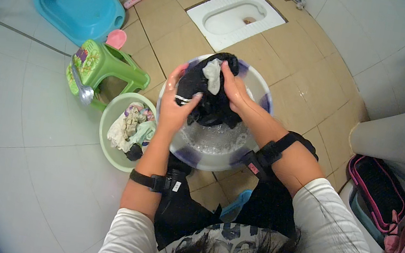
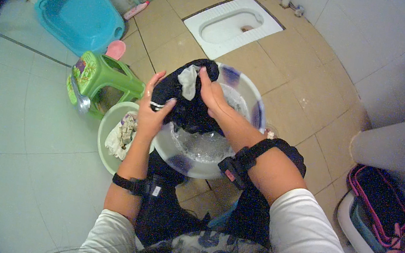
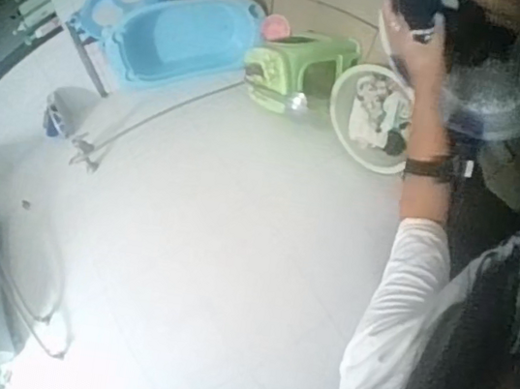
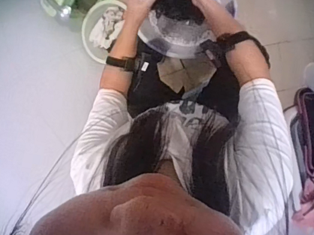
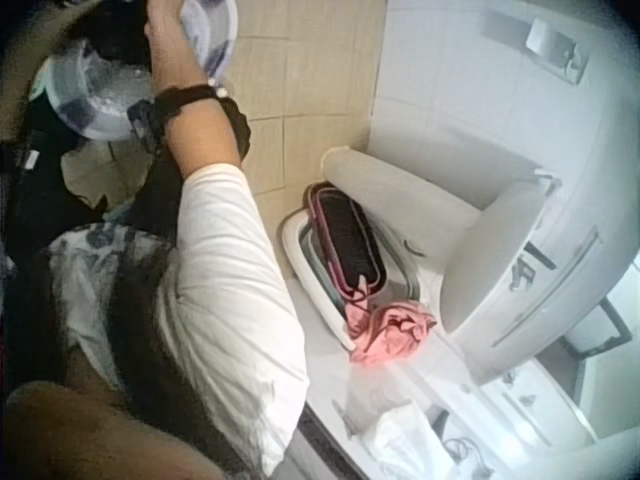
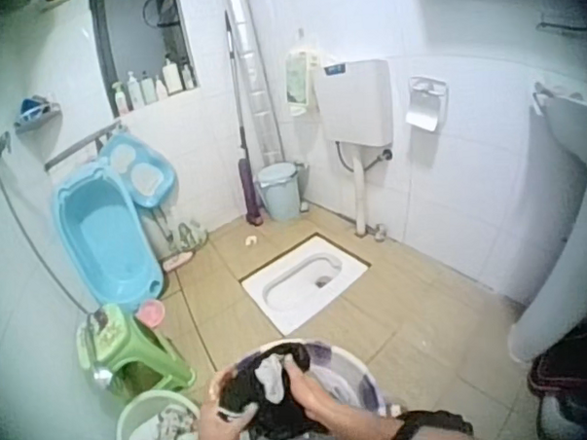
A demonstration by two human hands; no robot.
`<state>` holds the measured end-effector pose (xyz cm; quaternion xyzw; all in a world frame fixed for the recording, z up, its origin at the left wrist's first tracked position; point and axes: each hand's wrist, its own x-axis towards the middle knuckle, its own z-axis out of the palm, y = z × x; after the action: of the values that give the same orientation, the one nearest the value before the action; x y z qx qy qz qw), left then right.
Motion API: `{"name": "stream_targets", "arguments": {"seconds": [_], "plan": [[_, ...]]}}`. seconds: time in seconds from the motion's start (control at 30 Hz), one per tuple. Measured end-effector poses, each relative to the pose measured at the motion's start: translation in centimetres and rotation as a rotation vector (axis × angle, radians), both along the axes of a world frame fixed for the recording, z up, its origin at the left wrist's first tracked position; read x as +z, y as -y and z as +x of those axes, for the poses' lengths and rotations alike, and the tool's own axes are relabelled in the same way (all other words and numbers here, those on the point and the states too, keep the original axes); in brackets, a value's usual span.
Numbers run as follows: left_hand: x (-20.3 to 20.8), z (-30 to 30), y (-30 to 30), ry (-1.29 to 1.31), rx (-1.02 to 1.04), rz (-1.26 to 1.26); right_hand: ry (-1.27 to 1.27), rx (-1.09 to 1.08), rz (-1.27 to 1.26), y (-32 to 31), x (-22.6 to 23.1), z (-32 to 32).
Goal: The person sits on a small stool and hand-washes clothes in a large basin filled with soapy water. They scrub a light-colored cloth, wring it out, and then add a dark garment to the basin, submerging and scrubbing it by hand.
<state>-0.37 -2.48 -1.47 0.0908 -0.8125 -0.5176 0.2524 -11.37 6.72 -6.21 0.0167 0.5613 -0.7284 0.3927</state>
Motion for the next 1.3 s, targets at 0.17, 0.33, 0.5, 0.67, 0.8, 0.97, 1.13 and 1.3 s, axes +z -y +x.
{"name": "stream_targets", "arguments": {"seconds": [0.17, 0.33, 0.5, 0.67, 0.8, 0.97, 1.13, 1.3], "plan": [[-1.7, -1.2, -4.4, 0.041, 0.147, -0.491, 0.546, -0.183, -0.302, 0.7, -1.0, 4.5], [-4.8, -2.7, 1.9, 0.205, 0.453, 0.059, 0.226, 0.213, 0.04, 0.5, 1.2, 6.2], [-3.6, -1.9, 1.8, 0.019, 0.249, 0.311, 0.423, 0.021, -0.098, 0.7, 0.3, 3.7], [-0.6, -0.8, -3.2, 0.006, -0.042, -0.313, 0.735, -0.081, -0.451, 0.3, -1.4, 2.7], [-2.5, -1.9, -1.7, 0.013, 0.398, 0.008, 0.392, 0.076, -0.165, 1.3, 1.9, 5.3], [-3.4, -1.9, 2.9, 0.189, 0.526, 0.23, 0.23, 0.309, -0.031, 0.3, 1.3, 4.5], [-0.4, -0.4, 3.8, 0.396, 0.39, -0.014, -0.243, 0.107, 0.148, -0.3, -2.4, 0.0], [0.0, 0.1, 3.7, 0.38, 0.214, -0.108, -0.844, 0.063, 0.344, -0.7, -0.6, -0.6]]}}
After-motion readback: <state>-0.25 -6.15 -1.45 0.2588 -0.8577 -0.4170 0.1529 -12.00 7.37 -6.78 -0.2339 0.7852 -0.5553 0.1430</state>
